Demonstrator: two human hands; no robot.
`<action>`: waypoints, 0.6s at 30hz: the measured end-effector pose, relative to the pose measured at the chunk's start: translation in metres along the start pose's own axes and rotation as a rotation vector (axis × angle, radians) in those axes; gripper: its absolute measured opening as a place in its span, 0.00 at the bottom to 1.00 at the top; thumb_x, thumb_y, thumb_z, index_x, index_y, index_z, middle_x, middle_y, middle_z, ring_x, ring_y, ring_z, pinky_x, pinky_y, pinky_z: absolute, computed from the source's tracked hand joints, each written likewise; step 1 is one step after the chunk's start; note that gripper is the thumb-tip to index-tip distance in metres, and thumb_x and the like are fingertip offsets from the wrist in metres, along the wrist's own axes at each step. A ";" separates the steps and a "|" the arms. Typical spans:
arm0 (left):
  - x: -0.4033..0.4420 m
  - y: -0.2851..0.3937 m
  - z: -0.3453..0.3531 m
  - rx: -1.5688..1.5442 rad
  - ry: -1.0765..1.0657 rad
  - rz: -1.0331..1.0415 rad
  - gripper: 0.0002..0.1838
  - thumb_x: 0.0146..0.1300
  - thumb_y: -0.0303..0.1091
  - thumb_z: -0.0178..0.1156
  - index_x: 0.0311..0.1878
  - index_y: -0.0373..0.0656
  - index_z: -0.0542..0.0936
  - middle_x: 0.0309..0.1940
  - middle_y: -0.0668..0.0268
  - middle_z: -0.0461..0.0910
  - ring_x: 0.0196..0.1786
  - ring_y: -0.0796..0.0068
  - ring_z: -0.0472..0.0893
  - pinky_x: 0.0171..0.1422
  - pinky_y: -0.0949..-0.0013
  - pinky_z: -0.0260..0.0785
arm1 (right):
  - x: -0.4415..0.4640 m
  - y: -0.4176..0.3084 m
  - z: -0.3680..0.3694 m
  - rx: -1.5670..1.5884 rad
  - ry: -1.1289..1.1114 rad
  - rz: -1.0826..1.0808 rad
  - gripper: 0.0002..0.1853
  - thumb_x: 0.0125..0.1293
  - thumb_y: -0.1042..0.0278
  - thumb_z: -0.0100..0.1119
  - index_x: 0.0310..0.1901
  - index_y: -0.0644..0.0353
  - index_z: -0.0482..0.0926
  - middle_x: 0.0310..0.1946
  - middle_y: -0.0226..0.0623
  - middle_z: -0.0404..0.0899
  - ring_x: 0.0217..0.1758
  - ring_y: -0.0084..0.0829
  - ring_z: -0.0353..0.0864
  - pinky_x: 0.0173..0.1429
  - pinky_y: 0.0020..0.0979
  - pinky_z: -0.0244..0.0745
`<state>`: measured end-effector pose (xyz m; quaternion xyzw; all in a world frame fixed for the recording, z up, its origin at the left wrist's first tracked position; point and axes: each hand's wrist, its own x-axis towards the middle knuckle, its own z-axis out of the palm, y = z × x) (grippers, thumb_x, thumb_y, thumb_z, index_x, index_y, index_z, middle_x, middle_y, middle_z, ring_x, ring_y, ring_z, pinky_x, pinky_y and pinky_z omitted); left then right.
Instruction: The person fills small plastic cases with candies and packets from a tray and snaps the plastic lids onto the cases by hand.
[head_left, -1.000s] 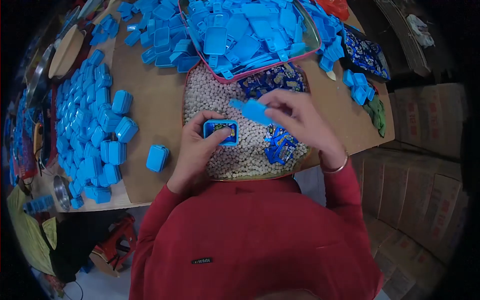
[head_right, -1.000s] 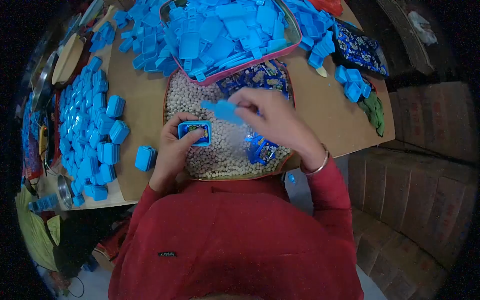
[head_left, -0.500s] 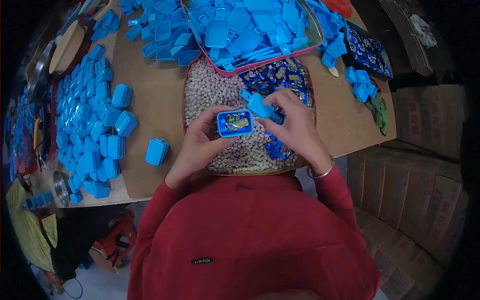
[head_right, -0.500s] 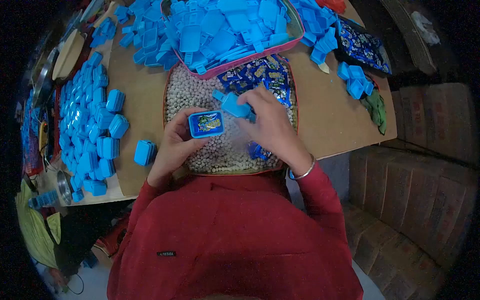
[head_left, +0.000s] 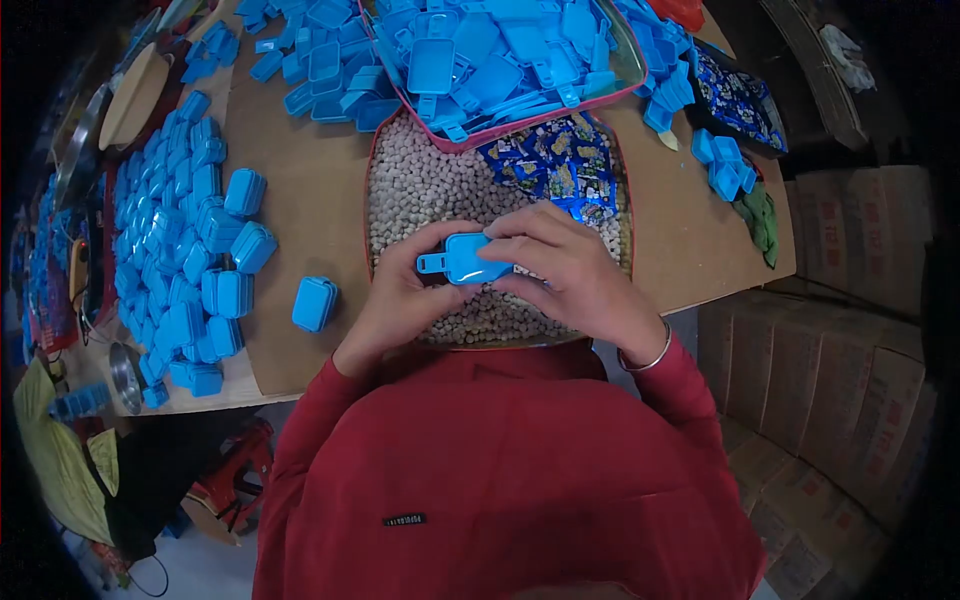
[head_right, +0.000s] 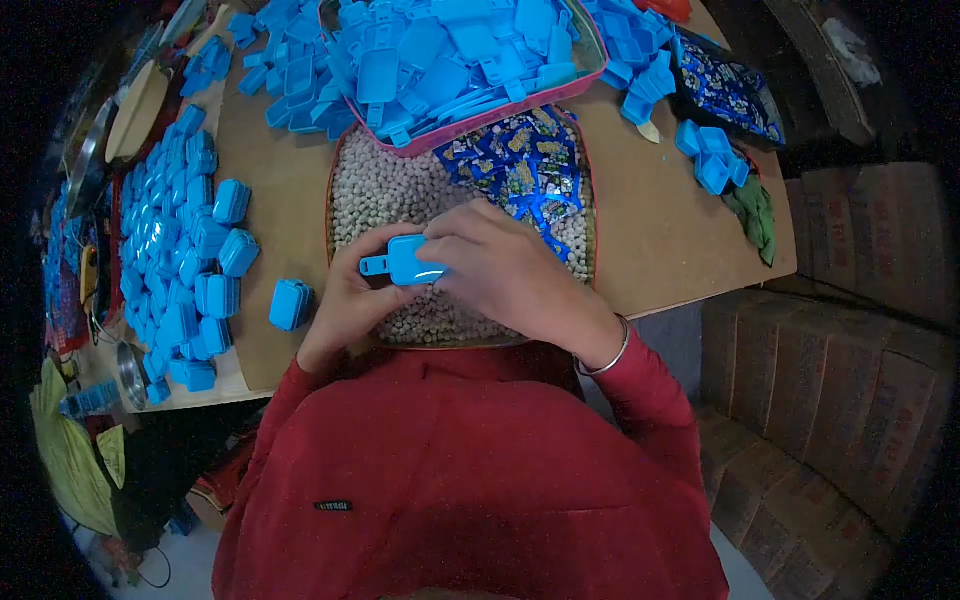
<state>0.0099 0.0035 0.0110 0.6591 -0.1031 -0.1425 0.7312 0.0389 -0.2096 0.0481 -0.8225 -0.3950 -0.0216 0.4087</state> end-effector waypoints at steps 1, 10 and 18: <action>-0.001 0.001 0.000 -0.013 -0.011 0.024 0.26 0.57 0.24 0.68 0.59 0.39 0.75 0.48 0.68 0.78 0.49 0.82 0.76 0.52 0.75 0.71 | -0.003 0.000 0.001 -0.019 0.014 -0.011 0.20 0.48 0.76 0.72 0.46 0.57 0.81 0.46 0.37 0.78 0.47 0.42 0.78 0.48 0.36 0.76; -0.003 -0.001 -0.005 -0.061 0.006 0.047 0.24 0.62 0.32 0.64 0.61 0.39 0.75 0.56 0.64 0.76 0.58 0.74 0.75 0.62 0.69 0.67 | -0.012 0.014 0.021 0.712 0.055 0.548 0.21 0.66 0.68 0.63 0.58 0.65 0.74 0.50 0.35 0.76 0.50 0.23 0.77 0.51 0.27 0.75; -0.006 0.000 -0.004 -0.085 0.123 0.023 0.25 0.62 0.31 0.65 0.63 0.41 0.74 0.60 0.60 0.71 0.63 0.69 0.72 0.66 0.66 0.64 | -0.008 0.010 0.034 0.643 0.123 0.434 0.30 0.58 0.72 0.69 0.61 0.63 0.69 0.49 0.38 0.75 0.52 0.29 0.77 0.55 0.32 0.76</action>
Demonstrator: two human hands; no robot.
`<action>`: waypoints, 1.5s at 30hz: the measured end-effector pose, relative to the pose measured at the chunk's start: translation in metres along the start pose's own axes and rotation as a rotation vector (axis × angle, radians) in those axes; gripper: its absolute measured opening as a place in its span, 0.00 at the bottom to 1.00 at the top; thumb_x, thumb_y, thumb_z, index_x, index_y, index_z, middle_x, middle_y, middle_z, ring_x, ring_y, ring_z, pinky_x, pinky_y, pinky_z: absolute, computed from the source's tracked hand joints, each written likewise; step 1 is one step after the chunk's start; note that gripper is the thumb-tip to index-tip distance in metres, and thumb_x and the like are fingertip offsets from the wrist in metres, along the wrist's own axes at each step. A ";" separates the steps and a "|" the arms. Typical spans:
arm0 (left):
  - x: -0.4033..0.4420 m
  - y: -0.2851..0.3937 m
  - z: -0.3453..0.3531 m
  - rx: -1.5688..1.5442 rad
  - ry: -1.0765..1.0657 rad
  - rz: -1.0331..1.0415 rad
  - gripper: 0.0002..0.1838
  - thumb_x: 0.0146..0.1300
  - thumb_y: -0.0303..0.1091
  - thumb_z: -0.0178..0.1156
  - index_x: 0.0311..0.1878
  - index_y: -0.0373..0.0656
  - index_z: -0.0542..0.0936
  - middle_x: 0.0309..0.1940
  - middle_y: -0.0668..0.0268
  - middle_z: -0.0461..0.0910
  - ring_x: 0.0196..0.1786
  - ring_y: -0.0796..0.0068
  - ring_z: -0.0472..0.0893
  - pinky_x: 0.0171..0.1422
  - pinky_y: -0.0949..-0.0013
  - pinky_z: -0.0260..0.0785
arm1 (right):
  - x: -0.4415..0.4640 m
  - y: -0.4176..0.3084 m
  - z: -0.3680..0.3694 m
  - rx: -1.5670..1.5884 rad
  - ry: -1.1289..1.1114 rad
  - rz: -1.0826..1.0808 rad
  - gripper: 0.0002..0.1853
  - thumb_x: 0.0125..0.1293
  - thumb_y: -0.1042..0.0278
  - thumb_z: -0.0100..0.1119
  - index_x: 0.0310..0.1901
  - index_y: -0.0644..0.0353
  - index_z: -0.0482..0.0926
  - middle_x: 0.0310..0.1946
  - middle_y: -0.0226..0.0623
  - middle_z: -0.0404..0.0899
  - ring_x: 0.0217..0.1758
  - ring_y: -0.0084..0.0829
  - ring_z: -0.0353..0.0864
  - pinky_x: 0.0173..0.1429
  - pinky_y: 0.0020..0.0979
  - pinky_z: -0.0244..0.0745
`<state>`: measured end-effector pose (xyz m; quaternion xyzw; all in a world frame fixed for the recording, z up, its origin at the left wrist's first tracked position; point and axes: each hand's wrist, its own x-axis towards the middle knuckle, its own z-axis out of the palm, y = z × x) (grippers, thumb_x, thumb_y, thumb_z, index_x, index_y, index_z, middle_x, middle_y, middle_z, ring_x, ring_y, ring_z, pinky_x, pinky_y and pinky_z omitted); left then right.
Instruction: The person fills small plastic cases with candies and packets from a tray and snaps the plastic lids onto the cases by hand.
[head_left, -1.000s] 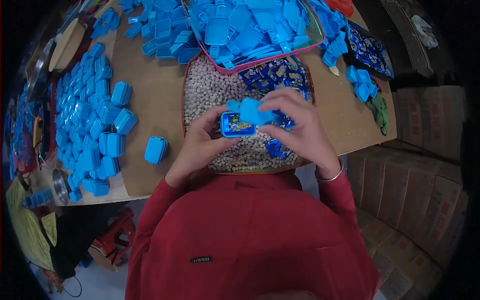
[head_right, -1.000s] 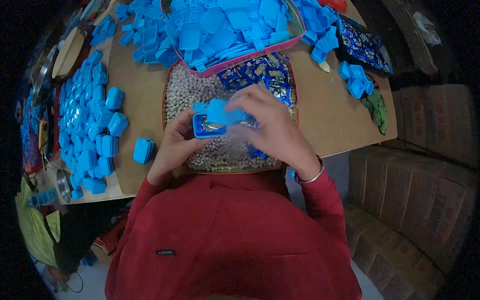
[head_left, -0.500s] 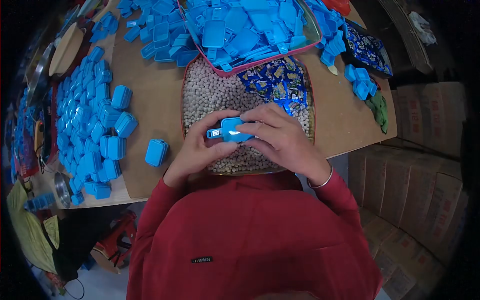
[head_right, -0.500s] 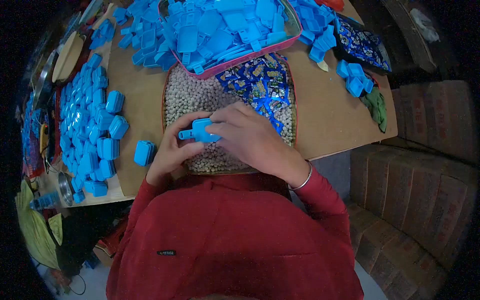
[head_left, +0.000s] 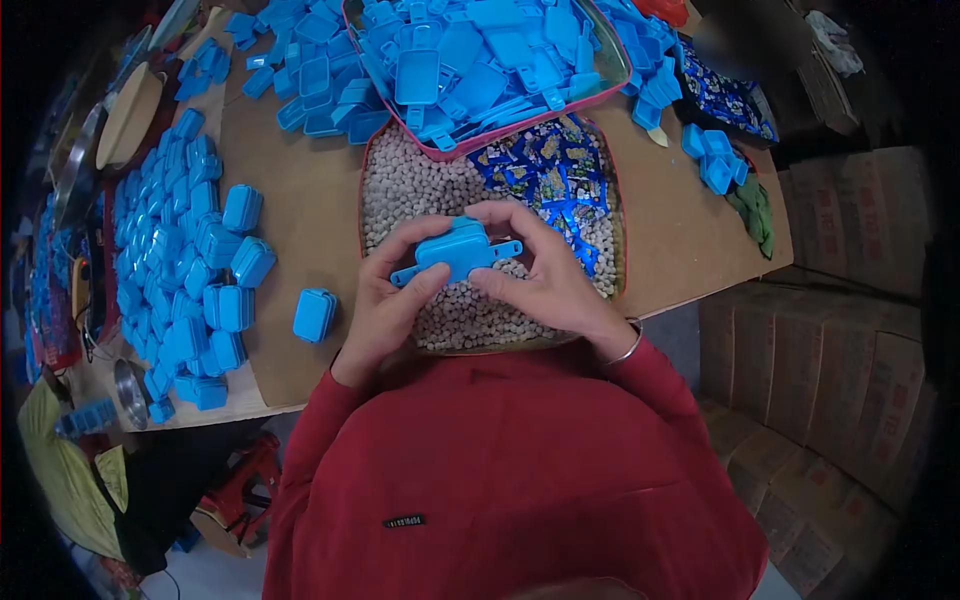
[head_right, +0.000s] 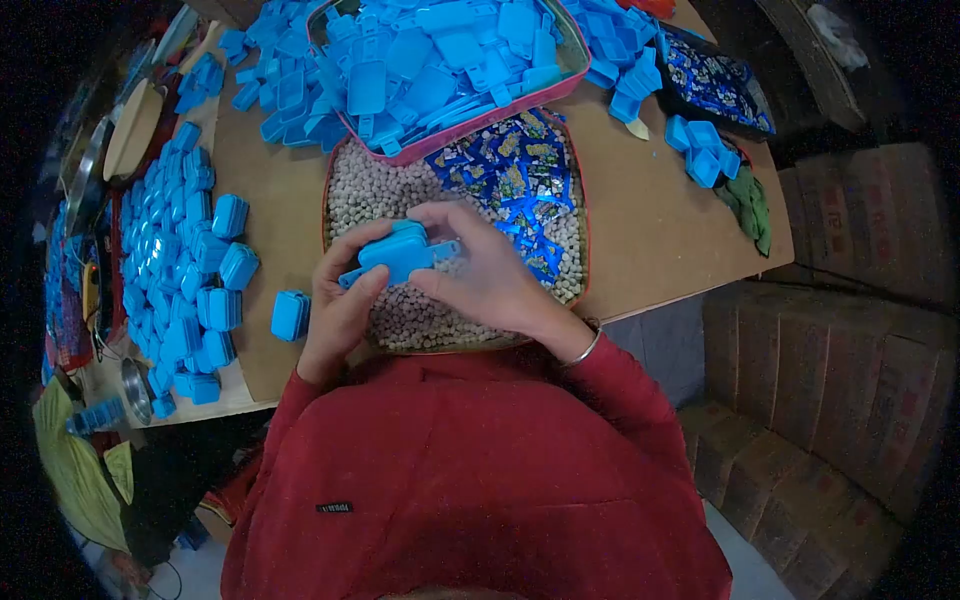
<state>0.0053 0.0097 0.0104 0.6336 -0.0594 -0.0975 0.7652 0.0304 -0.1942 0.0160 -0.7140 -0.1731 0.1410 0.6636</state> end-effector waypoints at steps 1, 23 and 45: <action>0.002 0.002 0.004 0.019 0.007 0.034 0.27 0.60 0.32 0.67 0.63 0.41 0.73 0.61 0.59 0.71 0.63 0.67 0.72 0.66 0.66 0.64 | 0.000 -0.008 0.001 0.103 0.055 0.069 0.32 0.53 0.69 0.72 0.59 0.63 0.68 0.49 0.41 0.74 0.52 0.32 0.77 0.56 0.33 0.75; 0.017 0.011 0.035 -0.228 0.157 0.200 0.32 0.44 0.35 0.73 0.55 0.38 0.78 0.47 0.54 0.77 0.51 0.61 0.77 0.57 0.62 0.70 | -0.011 0.009 0.008 0.308 0.182 -0.158 0.25 0.55 0.69 0.74 0.47 0.56 0.66 0.42 0.26 0.66 0.47 0.18 0.67 0.53 0.26 0.68; 0.016 -0.001 0.019 0.497 0.238 0.671 0.30 0.52 0.29 0.69 0.59 0.38 0.71 0.45 0.55 0.74 0.44 0.58 0.77 0.46 0.61 0.70 | 0.007 -0.060 -0.009 -0.464 0.055 -0.479 0.07 0.57 0.81 0.62 0.38 0.62 0.79 0.31 0.37 0.77 0.33 0.34 0.77 0.36 0.31 0.72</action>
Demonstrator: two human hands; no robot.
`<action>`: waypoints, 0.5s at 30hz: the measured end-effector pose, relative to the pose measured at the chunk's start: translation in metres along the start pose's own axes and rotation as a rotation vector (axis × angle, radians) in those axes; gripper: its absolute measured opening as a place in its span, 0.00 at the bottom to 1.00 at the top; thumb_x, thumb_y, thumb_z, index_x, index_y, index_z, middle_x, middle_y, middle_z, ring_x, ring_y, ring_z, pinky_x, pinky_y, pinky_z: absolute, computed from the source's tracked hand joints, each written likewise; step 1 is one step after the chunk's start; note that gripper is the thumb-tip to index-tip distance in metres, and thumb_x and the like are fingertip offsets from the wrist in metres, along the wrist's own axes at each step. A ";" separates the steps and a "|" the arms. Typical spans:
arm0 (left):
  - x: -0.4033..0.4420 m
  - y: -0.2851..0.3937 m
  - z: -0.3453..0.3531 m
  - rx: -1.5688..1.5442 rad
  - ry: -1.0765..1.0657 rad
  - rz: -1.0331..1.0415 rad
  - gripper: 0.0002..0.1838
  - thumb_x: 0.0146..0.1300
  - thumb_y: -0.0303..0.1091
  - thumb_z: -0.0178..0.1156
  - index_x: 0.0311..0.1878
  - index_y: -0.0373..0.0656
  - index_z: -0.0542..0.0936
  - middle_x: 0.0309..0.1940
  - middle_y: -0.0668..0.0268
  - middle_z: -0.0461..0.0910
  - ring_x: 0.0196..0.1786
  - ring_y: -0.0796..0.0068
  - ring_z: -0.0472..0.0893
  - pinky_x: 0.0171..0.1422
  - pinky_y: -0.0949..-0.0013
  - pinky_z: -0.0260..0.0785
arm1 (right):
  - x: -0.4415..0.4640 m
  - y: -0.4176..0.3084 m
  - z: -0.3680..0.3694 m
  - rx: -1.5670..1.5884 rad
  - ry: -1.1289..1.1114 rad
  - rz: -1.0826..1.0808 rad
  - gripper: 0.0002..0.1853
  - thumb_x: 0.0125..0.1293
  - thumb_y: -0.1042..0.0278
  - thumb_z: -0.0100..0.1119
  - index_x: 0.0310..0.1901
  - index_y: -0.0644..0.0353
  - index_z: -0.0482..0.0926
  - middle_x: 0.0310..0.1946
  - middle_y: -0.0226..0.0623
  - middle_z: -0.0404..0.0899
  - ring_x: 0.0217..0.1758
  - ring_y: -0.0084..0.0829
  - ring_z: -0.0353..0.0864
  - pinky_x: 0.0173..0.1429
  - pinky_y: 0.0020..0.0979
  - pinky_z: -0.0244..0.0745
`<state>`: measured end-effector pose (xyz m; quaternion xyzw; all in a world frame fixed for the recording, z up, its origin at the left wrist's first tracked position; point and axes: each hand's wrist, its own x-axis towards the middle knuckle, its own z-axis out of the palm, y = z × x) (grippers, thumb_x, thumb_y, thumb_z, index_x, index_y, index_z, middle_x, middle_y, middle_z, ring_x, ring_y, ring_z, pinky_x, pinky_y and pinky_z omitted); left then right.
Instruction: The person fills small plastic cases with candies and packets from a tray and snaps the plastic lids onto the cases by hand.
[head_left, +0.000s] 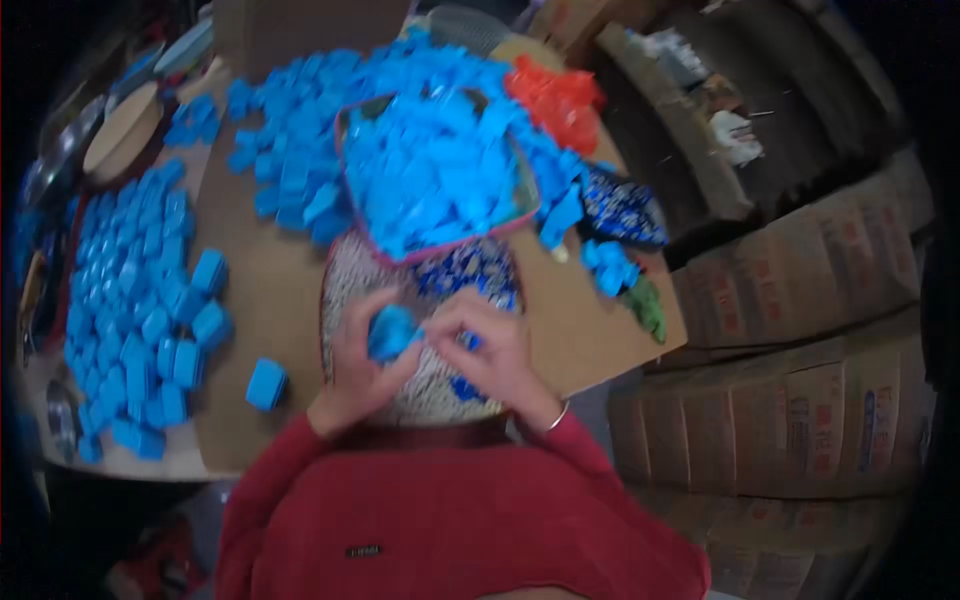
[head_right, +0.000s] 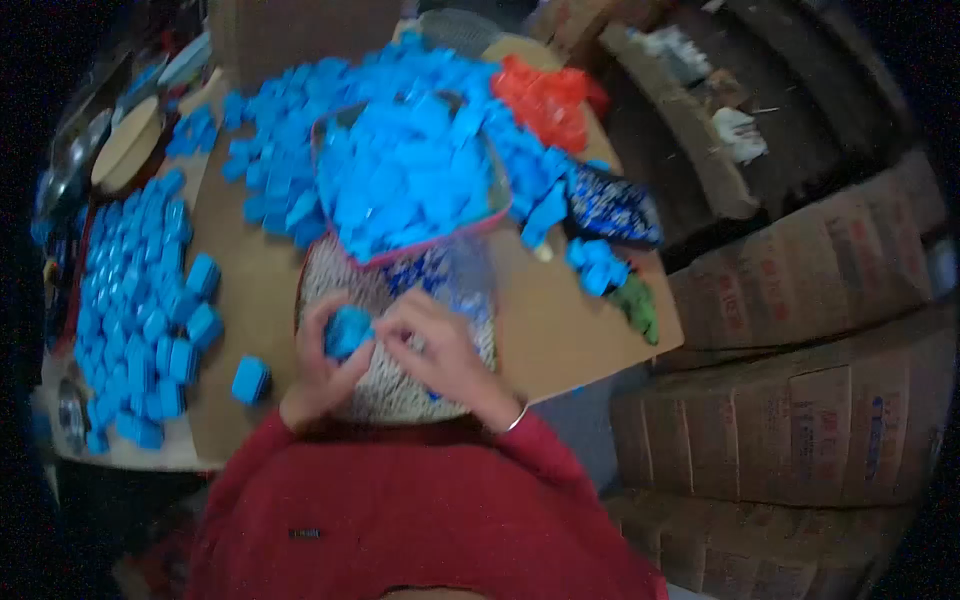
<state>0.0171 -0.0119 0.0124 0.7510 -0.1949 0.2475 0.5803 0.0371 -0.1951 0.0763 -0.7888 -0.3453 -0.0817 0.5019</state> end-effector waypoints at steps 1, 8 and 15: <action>0.003 0.002 0.002 0.021 0.067 0.073 0.30 0.48 0.29 0.70 0.57 0.38 0.72 0.43 0.56 0.75 0.41 0.58 0.77 0.43 0.61 0.70 | 0.001 -0.001 0.003 0.026 0.002 0.007 0.08 0.56 0.82 0.62 0.39 0.62 0.80 0.32 0.37 0.78 0.33 0.33 0.78 0.36 0.30 0.72; 0.029 0.018 -0.003 0.145 0.122 0.403 0.28 0.38 0.27 0.70 0.47 0.42 0.74 0.31 0.62 0.79 0.32 0.62 0.78 0.35 0.63 0.68 | 0.000 0.009 0.011 0.244 0.065 -0.043 0.08 0.58 0.84 0.63 0.39 0.65 0.82 0.35 0.39 0.79 0.38 0.27 0.79 0.39 0.25 0.73; 0.022 0.024 -0.003 0.284 0.080 0.409 0.23 0.37 0.28 0.69 0.42 0.44 0.76 0.31 0.64 0.79 0.30 0.65 0.77 0.34 0.65 0.67 | 0.000 0.010 0.011 0.058 -0.006 -0.167 0.11 0.54 0.85 0.61 0.40 0.64 0.76 0.33 0.40 0.75 0.38 0.41 0.77 0.40 0.35 0.73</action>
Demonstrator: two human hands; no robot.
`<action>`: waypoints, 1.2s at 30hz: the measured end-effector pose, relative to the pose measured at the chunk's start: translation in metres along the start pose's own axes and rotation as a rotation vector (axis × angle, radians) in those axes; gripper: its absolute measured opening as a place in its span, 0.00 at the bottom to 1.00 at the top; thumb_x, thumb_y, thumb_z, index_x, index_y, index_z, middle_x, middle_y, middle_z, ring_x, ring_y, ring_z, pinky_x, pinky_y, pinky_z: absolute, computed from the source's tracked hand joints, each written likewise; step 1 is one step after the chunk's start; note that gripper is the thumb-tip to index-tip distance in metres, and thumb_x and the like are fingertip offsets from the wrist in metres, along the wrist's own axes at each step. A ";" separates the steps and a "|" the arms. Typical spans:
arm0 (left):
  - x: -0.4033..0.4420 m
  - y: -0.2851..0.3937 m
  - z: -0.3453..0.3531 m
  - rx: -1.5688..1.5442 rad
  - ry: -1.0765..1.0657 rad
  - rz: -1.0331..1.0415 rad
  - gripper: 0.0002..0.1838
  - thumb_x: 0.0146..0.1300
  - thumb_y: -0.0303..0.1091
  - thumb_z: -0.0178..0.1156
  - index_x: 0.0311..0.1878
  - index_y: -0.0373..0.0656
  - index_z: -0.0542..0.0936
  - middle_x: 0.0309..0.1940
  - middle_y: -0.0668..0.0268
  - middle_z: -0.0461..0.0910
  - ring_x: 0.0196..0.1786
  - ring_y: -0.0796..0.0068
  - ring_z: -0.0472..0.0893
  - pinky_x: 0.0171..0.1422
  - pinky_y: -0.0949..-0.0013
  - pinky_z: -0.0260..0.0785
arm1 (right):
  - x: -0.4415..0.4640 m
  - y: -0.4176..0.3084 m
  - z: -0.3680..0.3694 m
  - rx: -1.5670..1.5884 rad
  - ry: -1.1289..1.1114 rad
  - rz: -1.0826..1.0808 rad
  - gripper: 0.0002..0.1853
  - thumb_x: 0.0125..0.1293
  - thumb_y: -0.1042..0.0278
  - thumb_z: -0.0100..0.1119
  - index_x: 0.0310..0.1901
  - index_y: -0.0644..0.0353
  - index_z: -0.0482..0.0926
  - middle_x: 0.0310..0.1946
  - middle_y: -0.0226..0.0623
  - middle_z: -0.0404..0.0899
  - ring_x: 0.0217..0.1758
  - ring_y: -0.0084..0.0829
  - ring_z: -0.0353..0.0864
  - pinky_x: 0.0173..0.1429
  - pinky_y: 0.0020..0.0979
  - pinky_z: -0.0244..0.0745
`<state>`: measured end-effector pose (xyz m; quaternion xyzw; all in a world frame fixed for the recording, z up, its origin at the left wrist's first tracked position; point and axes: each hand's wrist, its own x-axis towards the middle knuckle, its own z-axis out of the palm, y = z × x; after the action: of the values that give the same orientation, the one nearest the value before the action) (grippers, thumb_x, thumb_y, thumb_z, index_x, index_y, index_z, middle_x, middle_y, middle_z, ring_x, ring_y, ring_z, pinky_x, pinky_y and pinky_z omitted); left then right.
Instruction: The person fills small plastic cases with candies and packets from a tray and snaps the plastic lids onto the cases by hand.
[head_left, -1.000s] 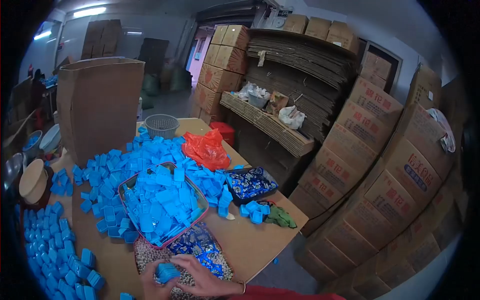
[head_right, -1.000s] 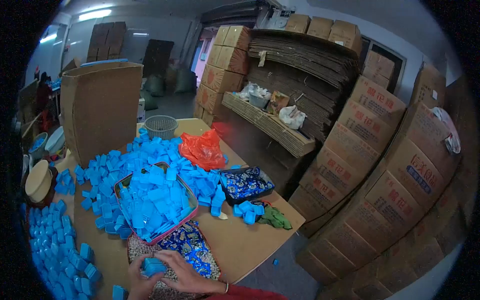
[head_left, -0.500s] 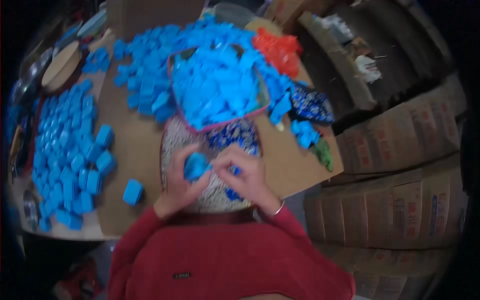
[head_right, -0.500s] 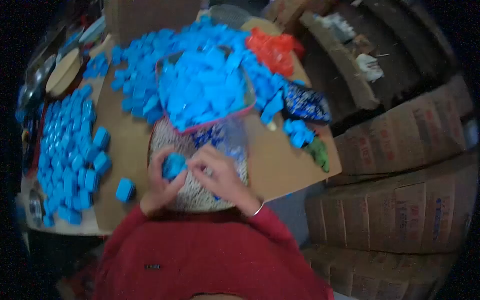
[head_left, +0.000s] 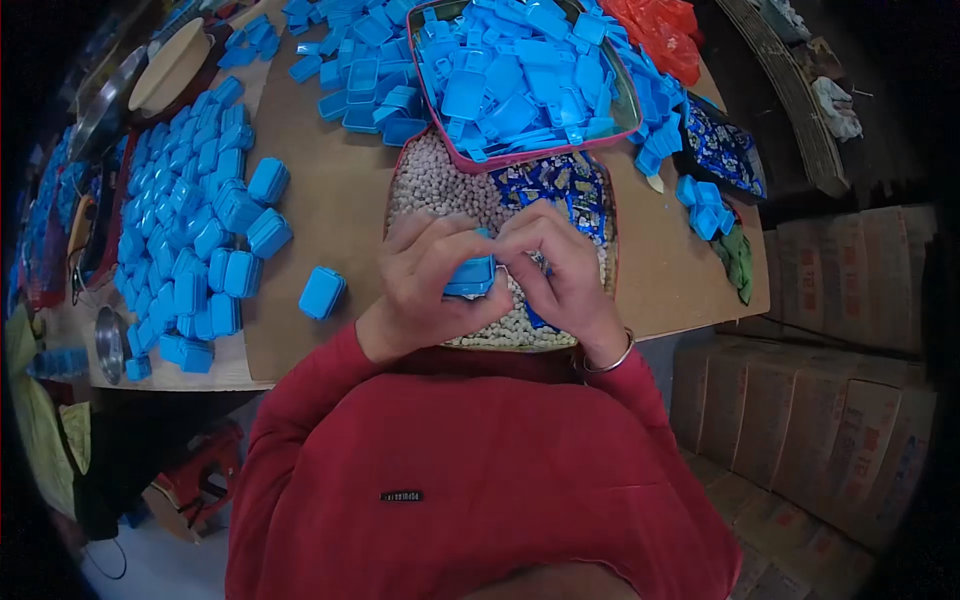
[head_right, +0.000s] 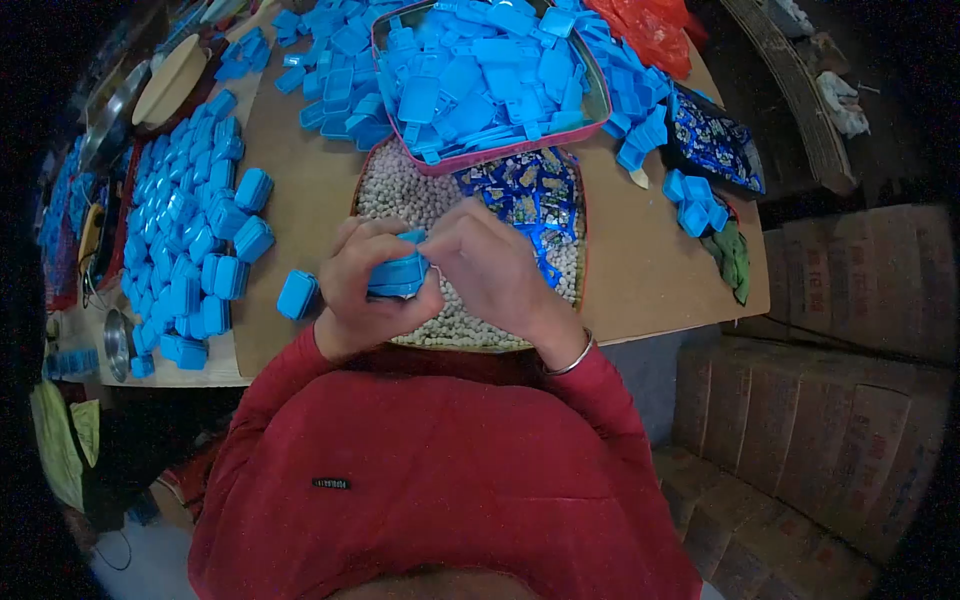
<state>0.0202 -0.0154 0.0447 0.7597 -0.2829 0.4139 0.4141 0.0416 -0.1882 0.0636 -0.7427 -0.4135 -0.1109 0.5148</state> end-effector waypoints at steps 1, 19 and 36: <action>0.000 -0.001 -0.001 -0.022 -0.060 -0.030 0.22 0.37 0.28 0.69 0.41 0.44 0.76 0.31 0.64 0.79 0.30 0.64 0.77 0.34 0.65 0.67 | -0.002 0.002 0.002 -0.012 -0.013 -0.002 0.11 0.54 0.85 0.61 0.39 0.64 0.76 0.33 0.41 0.74 0.38 0.42 0.76 0.39 0.36 0.73; -0.002 -0.151 -0.069 0.551 -0.737 -0.367 0.12 0.54 0.32 0.65 0.41 0.40 0.82 0.38 0.54 0.80 0.44 0.49 0.78 0.49 0.51 0.71 | -0.060 -0.013 -0.011 -0.292 -0.402 0.585 0.10 0.57 0.77 0.64 0.42 0.63 0.79 0.37 0.42 0.77 0.41 0.47 0.79 0.45 0.40 0.74; -0.006 -0.049 -0.079 -0.091 -0.540 -0.783 0.21 0.52 0.23 0.67 0.50 0.39 0.74 0.42 0.66 0.77 0.45 0.76 0.77 0.48 0.67 0.69 | -0.055 0.013 0.010 -0.099 -0.601 0.479 0.11 0.54 0.78 0.65 0.39 0.62 0.78 0.38 0.41 0.74 0.43 0.44 0.78 0.45 0.39 0.73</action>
<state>0.0238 0.0778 0.0454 0.8707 -0.0908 0.0018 0.4834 0.0130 -0.2086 0.0177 -0.8415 -0.3548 0.2156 0.3456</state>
